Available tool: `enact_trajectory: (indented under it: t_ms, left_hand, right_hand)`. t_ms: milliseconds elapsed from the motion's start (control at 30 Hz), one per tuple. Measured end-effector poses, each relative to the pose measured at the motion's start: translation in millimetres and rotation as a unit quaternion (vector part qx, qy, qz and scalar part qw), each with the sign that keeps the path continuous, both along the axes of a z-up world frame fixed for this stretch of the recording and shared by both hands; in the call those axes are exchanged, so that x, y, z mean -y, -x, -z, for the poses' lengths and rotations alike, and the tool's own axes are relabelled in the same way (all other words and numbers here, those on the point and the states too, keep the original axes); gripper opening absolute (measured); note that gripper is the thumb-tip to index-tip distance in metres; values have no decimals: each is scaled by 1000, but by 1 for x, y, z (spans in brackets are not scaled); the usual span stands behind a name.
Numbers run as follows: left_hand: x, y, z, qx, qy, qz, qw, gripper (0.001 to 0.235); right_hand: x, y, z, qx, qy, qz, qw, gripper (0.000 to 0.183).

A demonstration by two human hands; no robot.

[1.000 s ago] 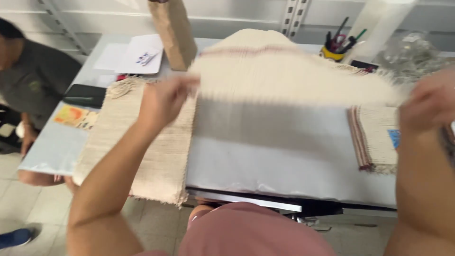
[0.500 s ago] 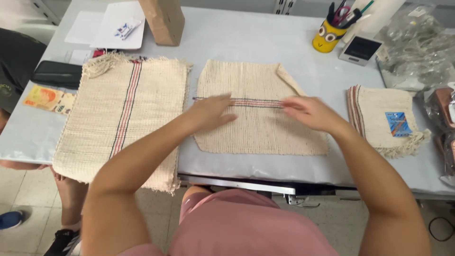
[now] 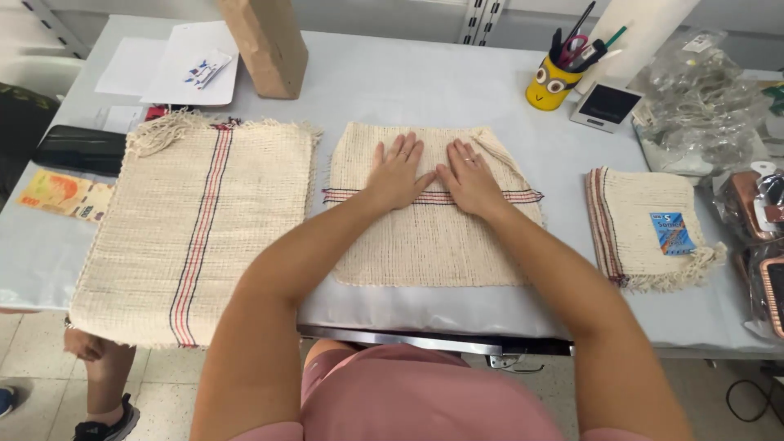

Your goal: Folding and stacking small woven rugs on a white counter

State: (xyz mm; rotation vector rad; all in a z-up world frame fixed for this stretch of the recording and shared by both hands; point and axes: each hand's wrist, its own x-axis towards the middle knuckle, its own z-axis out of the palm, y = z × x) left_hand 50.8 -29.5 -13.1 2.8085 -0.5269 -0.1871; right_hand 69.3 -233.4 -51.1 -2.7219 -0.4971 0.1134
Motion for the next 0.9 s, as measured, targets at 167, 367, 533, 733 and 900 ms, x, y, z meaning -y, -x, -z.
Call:
enact_trajectory:
  t_ms: [167, 367, 533, 733, 900]
  left_hand:
    - [-31, -4, -26, -6, -44, -40, 998, 82]
    - [-87, -33, 3, -7, -71, -122, 990, 84]
    - [-119, -102, 63, 118, -38, -111, 986, 52]
    - [-130, -122, 32, -14, 246, -99, 964, 40]
    - [-161, -143, 29, 2, 71, -181, 981, 45]
  right_hand:
    - [38, -23, -21, 13, 81, 62, 995, 83]
    - [74, -36, -21, -30, 94, 125, 987, 96]
    - [77, -36, -18, -34, 109, 146, 983, 101]
    - [73, -32, -23, -29, 107, 150, 982, 99]
    - [69, -27, -28, -38, 102, 159, 981, 96]
